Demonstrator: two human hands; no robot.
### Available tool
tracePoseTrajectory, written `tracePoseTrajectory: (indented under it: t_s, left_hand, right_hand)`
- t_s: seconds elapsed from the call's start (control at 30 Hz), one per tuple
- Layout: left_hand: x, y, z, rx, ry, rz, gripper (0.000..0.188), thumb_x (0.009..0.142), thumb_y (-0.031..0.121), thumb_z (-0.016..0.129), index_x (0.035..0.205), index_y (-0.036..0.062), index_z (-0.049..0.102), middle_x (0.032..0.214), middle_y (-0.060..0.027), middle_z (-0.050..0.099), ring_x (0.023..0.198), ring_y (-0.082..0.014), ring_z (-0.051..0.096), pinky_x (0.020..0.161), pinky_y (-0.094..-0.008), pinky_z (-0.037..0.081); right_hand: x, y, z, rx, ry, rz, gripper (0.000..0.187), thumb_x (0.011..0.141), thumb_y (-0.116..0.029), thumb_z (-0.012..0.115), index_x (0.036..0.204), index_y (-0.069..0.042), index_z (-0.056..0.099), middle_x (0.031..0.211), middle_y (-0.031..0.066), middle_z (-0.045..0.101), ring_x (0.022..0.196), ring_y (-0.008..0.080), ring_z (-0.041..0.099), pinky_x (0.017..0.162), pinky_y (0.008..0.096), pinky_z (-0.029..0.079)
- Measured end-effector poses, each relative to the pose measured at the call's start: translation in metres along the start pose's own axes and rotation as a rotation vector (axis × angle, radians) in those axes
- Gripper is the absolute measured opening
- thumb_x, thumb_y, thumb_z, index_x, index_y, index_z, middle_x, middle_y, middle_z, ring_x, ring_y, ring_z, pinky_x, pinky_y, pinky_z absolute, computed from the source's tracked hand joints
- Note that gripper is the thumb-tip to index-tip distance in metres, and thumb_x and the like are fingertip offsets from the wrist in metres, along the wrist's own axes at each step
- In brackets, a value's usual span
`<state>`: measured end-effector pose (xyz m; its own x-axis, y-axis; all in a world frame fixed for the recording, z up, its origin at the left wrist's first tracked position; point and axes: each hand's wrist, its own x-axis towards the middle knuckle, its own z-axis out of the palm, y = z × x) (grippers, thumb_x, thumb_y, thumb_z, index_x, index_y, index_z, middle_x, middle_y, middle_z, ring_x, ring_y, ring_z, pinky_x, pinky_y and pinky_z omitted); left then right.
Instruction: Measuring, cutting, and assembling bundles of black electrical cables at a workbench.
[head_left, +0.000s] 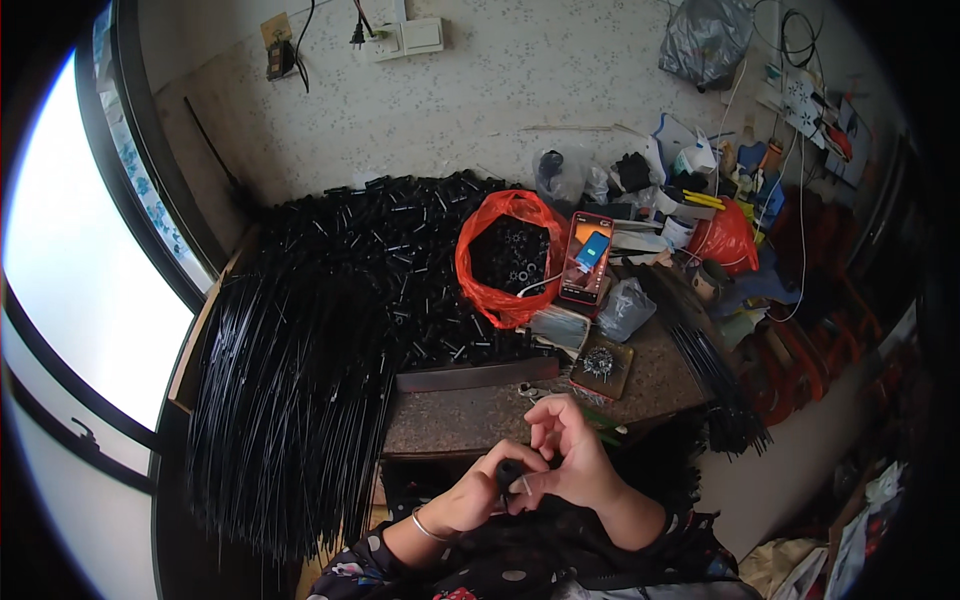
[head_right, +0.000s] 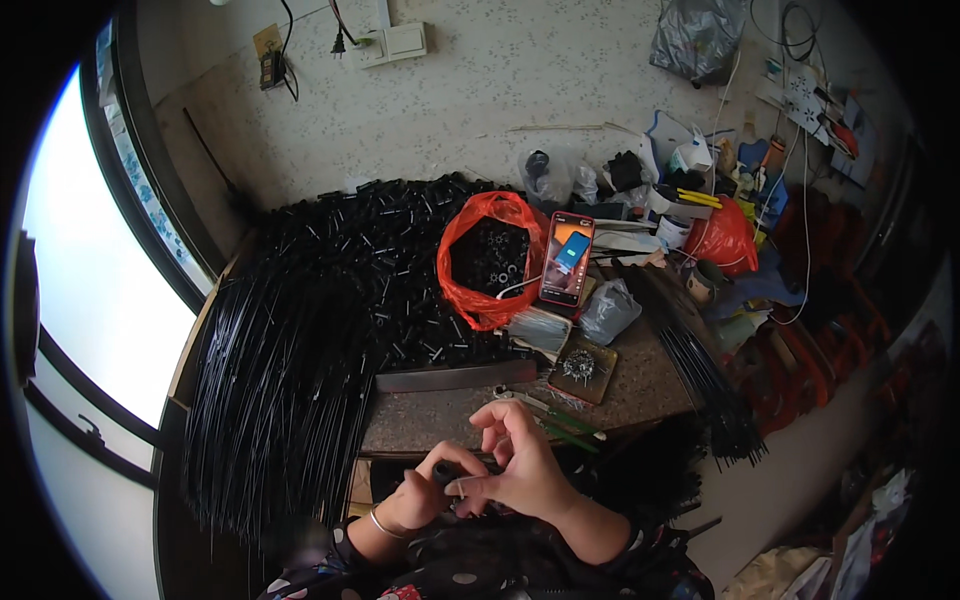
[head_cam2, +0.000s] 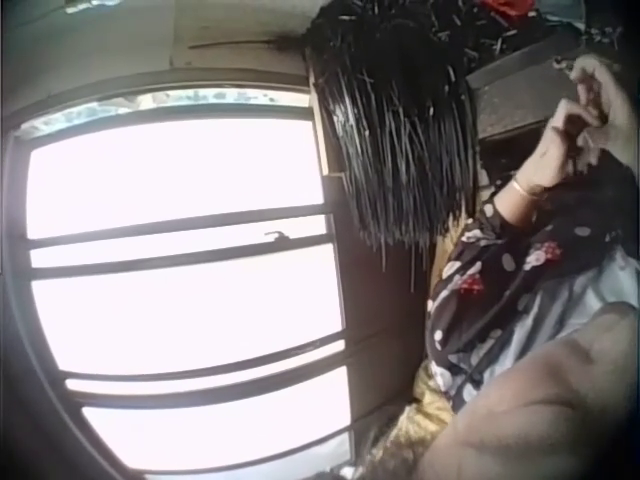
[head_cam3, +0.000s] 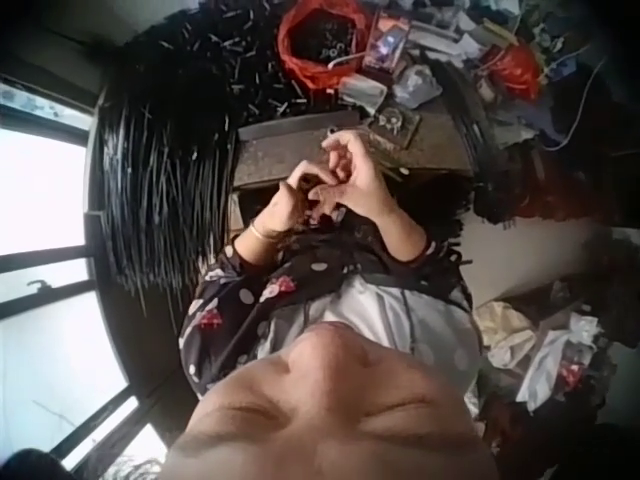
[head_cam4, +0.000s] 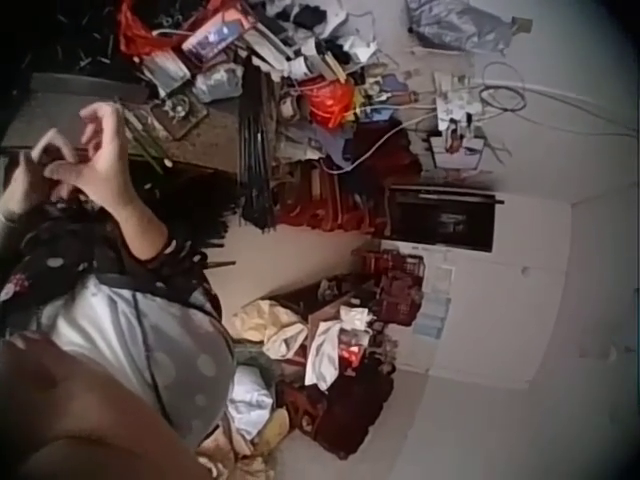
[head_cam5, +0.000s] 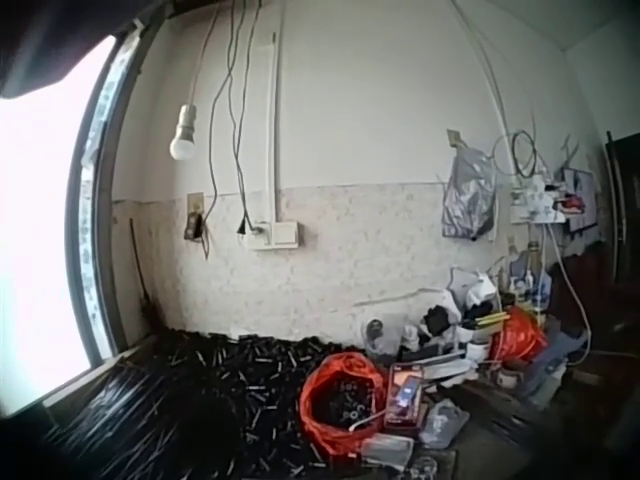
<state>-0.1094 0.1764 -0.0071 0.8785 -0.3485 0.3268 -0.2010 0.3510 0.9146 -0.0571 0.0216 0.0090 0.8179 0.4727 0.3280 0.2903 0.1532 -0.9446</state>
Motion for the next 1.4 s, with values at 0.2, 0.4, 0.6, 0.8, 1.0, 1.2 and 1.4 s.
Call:
tracePoseTrajectory:
  t_s: [0.2, 0.4, 0.6, 0.8, 1.0, 1.2, 1.4]
  left_hand:
    - [-0.001, -0.001, -0.01, -0.24, 0.141, -0.003, 0.045, 0.085, 0.045, 0.056, 0.096, 0.0013, 0.052, 0.08, -0.0052, 0.054, 0.067, -0.0066, 0.046, 0.06, -0.0201, 0.038]
    - [0.008, -0.006, -0.001, 0.243, 0.384, 0.183, 0.024, 0.088, 0.025, 0.05, 0.088, 0.0005, 0.052, 0.074, -0.0033, 0.056, 0.06, -0.0083, 0.05, 0.054, -0.0208, 0.04]
    - [0.004, 0.011, -0.014, 0.47, 0.26, 0.293, 0.024, 0.083, 0.022, 0.05, 0.078, -0.0007, 0.052, 0.062, -0.0073, 0.055, 0.051, -0.0157, 0.054, 0.05, -0.0255, 0.042]
    - [0.003, 0.026, -0.025, 0.365, 0.438, 0.127, 0.02, 0.077, 0.014, 0.06, 0.064, 0.0011, 0.053, 0.059, -0.0006, 0.052, 0.051, -0.0067, 0.043, 0.048, -0.0207, 0.032]
    - [0.006, 0.019, -0.019, 0.291, 0.167, 0.085, 0.034, 0.084, 0.032, 0.057, 0.085, -0.0008, 0.063, 0.056, 0.0003, 0.05, 0.05, -0.0061, 0.043, 0.05, -0.0205, 0.033]
    - [0.009, 0.027, -0.046, 0.283, 0.599, 0.099, 0.059, 0.095, 0.039, 0.026, 0.099, -0.0085, 0.06, 0.049, 0.0023, 0.041, 0.044, -0.0042, 0.032, 0.045, -0.0204, 0.026]
    - [0.003, 0.031, -0.036, 0.349, 0.677, 0.13, 0.053, 0.094, 0.037, 0.033, 0.1, -0.0078, 0.061, 0.057, 0.0021, 0.046, 0.052, -0.0047, 0.04, 0.05, -0.0193, 0.03]
  right_hand:
    - [0.0, -0.032, 0.005, -0.844, 0.165, -0.698, 0.035, 0.064, -0.025, 0.076, 0.09, -0.008, 0.062, 0.089, 0.0026, 0.051, 0.081, 0.0205, 0.049, 0.069, 0.0337, 0.04]
    - [0.005, -0.039, 0.004, -1.066, 0.085, -0.662, 0.025, 0.065, -0.02, 0.072, 0.083, -0.006, 0.06, 0.082, 0.0029, 0.052, 0.079, 0.0219, 0.051, 0.071, 0.034, 0.038]
    - [-0.008, -0.019, -0.007, -0.783, -0.103, -0.562, 0.02, 0.072, -0.017, 0.069, 0.082, -0.004, 0.058, 0.085, 0.0065, 0.055, 0.071, 0.0236, 0.056, 0.065, 0.0329, 0.046]
    - [-0.052, 0.09, -0.062, -1.532, 0.021, 0.007, 0.046, 0.071, -0.019, 0.068, 0.114, -0.011, 0.052, 0.117, 0.015, 0.045, 0.107, 0.0337, 0.043, 0.086, 0.0401, 0.041]
    - [-0.057, 0.117, -0.062, -0.628, -0.008, 0.465, 0.027, 0.069, -0.006, 0.065, 0.095, -0.007, 0.058, 0.111, 0.009, 0.042, 0.088, 0.0216, 0.05, 0.069, 0.0342, 0.044]
    - [-0.038, 0.0, -0.032, -0.414, -0.162, -0.061, 0.015, 0.067, -0.012, 0.07, 0.073, -0.003, 0.059, 0.103, 0.0101, 0.049, 0.093, 0.0249, 0.05, 0.081, 0.0361, 0.041]
    - [-0.032, -0.049, -0.019, -1.107, -0.128, -0.493, 0.022, 0.053, -0.02, 0.075, 0.064, -0.007, 0.061, 0.098, 0.0057, 0.052, 0.097, 0.0312, 0.045, 0.081, 0.0439, 0.035]
